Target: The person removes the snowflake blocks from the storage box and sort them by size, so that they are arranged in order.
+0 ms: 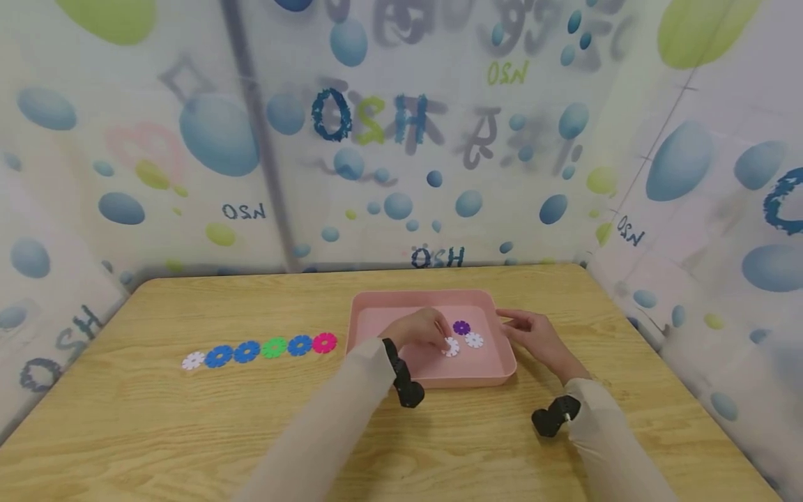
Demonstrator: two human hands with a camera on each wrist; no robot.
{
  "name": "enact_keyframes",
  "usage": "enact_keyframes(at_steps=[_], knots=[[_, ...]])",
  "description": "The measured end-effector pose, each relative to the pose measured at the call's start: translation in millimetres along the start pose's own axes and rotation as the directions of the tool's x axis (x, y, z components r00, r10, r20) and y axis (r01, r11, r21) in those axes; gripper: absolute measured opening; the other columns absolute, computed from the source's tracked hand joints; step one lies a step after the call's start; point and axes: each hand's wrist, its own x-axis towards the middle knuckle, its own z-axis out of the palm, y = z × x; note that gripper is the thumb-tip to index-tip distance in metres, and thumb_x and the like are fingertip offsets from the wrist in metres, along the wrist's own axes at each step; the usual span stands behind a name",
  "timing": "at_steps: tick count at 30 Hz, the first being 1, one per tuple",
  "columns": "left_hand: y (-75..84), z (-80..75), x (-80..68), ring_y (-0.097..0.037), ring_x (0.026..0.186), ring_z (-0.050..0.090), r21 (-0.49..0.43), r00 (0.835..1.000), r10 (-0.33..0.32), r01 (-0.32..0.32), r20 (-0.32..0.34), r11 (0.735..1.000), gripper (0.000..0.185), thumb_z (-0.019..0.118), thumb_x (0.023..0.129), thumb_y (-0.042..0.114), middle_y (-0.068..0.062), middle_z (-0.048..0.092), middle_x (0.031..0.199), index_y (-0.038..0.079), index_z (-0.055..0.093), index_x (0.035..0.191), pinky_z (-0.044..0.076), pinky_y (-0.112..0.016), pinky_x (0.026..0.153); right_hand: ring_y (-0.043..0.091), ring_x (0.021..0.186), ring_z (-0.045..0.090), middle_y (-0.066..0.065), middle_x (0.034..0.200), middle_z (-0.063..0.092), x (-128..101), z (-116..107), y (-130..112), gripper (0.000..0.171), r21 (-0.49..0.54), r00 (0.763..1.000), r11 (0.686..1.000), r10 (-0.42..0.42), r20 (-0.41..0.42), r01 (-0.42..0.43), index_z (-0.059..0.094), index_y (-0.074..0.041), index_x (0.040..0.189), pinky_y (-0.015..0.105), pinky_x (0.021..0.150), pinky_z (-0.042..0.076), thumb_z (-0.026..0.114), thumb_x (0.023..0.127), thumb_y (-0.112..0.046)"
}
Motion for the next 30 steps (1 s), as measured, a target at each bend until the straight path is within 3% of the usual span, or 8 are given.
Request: enact_keyframes(at_steps=[4,10,21,30], knots=[[-2.5,-5.8,-3.6,-0.016,0.072,0.049,-0.009,1.000,0.001,-0.001,0.023,1.000,0.010,0.070,0.080,0.011,-0.002,0.056,0.079,0.008,0.065,0.088,0.042,-0.025,0.067,0.026,0.094,0.055,0.020,0.114,0.057,0.9,0.7,-0.4,0.051,0.004,1.000,1.000,-0.003,0.002,0.003,0.046,-0.005,0.133,0.031,0.079,0.047,0.056,0.091,-0.033],[-8.4,-16.3,-11.8,-0.019,0.081,0.050,-0.042,0.999,-0.044,0.045,0.015,0.998,0.007,0.066,0.083,0.013,-0.002,0.056,0.087,0.013,0.065,0.091,0.043,-0.029,0.075,0.026,0.094,0.055,0.020,0.115,0.057,0.1,1.2,0.4,0.052,0.001,1.000,1.000,0.000,0.001,0.000,0.046,-0.005,0.134,0.032,0.079,0.047,0.056,0.091,-0.033],[-21.7,-50.1,-25.5,-0.021,0.086,0.054,-0.086,0.999,0.042,-0.041,0.015,0.995,0.013,0.063,0.085,0.008,-0.003,0.058,0.094,0.008,0.067,0.098,0.046,-0.032,0.082,0.024,0.092,0.055,0.019,0.111,0.058,-0.8,1.2,-0.3,0.050,0.009,1.000,1.000,-0.009,-0.004,0.010,0.047,-0.005,0.133,0.028,0.076,0.047,0.056,0.092,-0.030],[-34.7,-82.5,-36.7,-0.020,0.085,0.056,0.010,0.997,0.067,-0.067,-0.027,0.998,0.018,0.063,0.086,0.009,-0.003,0.062,0.092,0.005,0.068,0.103,0.046,-0.035,0.083,0.024,0.091,0.054,0.018,0.110,0.059,-0.5,0.4,0.7,0.052,-0.002,1.000,1.000,-0.018,-0.005,0.018,0.047,-0.006,0.133,0.027,0.075,0.046,0.057,0.090,-0.033]])
